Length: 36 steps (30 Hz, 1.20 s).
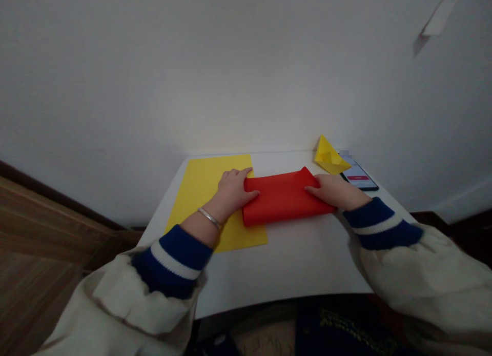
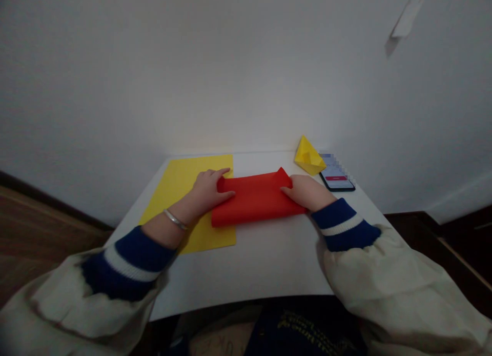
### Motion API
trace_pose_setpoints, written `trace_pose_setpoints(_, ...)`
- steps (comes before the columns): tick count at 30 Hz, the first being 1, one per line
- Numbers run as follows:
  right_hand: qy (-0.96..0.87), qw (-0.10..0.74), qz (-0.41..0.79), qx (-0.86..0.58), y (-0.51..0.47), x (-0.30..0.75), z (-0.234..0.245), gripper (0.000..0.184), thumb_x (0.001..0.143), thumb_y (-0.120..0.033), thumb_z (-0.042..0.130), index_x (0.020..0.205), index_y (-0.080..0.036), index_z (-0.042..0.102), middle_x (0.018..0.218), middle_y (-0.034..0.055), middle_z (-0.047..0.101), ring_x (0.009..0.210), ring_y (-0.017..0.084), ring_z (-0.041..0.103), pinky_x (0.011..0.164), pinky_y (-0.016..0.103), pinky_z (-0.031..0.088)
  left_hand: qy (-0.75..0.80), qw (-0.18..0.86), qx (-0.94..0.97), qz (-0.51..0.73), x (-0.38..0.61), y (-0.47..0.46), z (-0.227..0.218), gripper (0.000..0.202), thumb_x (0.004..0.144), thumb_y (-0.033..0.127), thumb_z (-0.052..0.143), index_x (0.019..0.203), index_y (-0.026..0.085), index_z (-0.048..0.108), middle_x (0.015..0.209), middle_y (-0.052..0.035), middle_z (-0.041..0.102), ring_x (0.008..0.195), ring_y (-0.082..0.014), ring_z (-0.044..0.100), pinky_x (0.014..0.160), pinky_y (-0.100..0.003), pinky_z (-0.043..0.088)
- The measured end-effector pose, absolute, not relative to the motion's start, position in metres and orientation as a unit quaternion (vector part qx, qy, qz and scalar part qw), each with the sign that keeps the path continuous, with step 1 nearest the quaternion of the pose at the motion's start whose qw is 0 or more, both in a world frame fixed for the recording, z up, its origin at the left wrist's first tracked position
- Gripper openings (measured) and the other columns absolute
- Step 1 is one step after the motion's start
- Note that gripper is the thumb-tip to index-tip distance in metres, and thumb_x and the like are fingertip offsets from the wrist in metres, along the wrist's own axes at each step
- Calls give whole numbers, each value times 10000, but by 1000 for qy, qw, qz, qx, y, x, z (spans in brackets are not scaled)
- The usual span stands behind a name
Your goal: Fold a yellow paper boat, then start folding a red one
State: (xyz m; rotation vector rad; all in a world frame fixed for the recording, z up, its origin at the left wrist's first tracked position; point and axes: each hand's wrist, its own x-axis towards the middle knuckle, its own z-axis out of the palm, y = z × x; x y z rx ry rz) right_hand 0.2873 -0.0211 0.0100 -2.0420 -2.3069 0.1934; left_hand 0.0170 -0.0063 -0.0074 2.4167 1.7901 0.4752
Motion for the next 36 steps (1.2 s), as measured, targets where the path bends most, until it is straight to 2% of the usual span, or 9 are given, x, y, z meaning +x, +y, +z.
trace_pose_setpoints(5, -751, 34, 59, -657, -20, 289, 7, 326, 866, -431, 503, 865, -147, 664, 847, 165, 707, 837, 271, 668, 720, 343, 487, 560, 163, 765, 272, 19, -8, -2, 519, 754, 199, 607, 1268, 160, 546, 1228, -108, 603, 1132, -259, 551, 1010, -398, 410)
trace_pose_setpoints(11, -740, 50, 61, -668, -18, 288, 9, 335, 895, -405, 433, 924, -137, 631, 902, 174, 701, 870, 281, 662, 738, 362, 483, 558, 241, 716, 343, 19, -7, -7, 333, 812, 172, 502, 1119, 176, 631, 1070, -86, 670, 964, -227, 619, 896, -391, 489)
trace_pose_setpoints(16, -723, 126, 63, -677, -19, 290, 6, 326, 870, -348, 483, 1069, -112, 590, 1008, 180, 684, 918, 274, 651, 767, 358, 492, 525, 297, 697, 389, 23, -7, -10, 266, 826, 167, 476, 1024, 178, 653, 939, -67, 688, 914, -202, 623, 849, -371, 506)
trace_pose_setpoints(20, -718, 196, 59, -665, -20, 290, 4, 522, 848, -306, 530, 1325, -111, 449, 1147, 183, 646, 1001, 280, 638, 857, 384, 489, 520, 285, 703, 392, 26, -10, -5, 253, 863, 207, 457, 1023, 176, 650, 924, -62, 679, 874, -184, 618, 839, -355, 502)
trace_pose_setpoints(24, -725, 221, 52, -651, -21, 291, 2, 613, 856, -289, 518, 1413, -95, 351, 1229, 208, 603, 1066, 297, 614, 900, 414, 478, 517, 287, 703, 395, 28, -13, -1, 233, 831, 211, 515, 1024, 170, 639, 913, -50, 671, 854, -175, 612, 819, -337, 504)
trace_pose_setpoints(30, -725, 224, 21, -651, -23, 291, 4, 616, 853, -272, 518, 1428, -135, 346, 1178, 189, 626, 1051, 307, 612, 899, 460, 480, 512, 280, 702, 408, 32, -15, -1, 227, 823, 195, 530, 1029, 182, 624, 935, -37, 664, 864, -175, 612, 809, -326, 502)
trace_pose_setpoints(34, -763, 295, -98, -566, -27, 283, 12, 569, 833, -239, 535, 1380, -131, 426, 1394, 195, 451, 1274, 323, 435, 1033, 501, 376, 512, 234, 711, 422, 35, -18, 7, 225, 844, 182, 508, 1040, 193, 616, 956, -31, 666, 870, -170, 611, 827, -315, 493)
trace_pose_setpoints(36, -787, 299, -130, -523, -31, 275, 17, 498, 842, -261, 538, 1323, -142, 495, 1455, 173, 386, 1336, 333, 348, 1076, 530, 310, 495, 217, 720, 435, 37, -20, 13, 223, 857, 182, 496, 1047, 198, 610, 960, -26, 666, 854, -159, 612, 820, -299, 493)
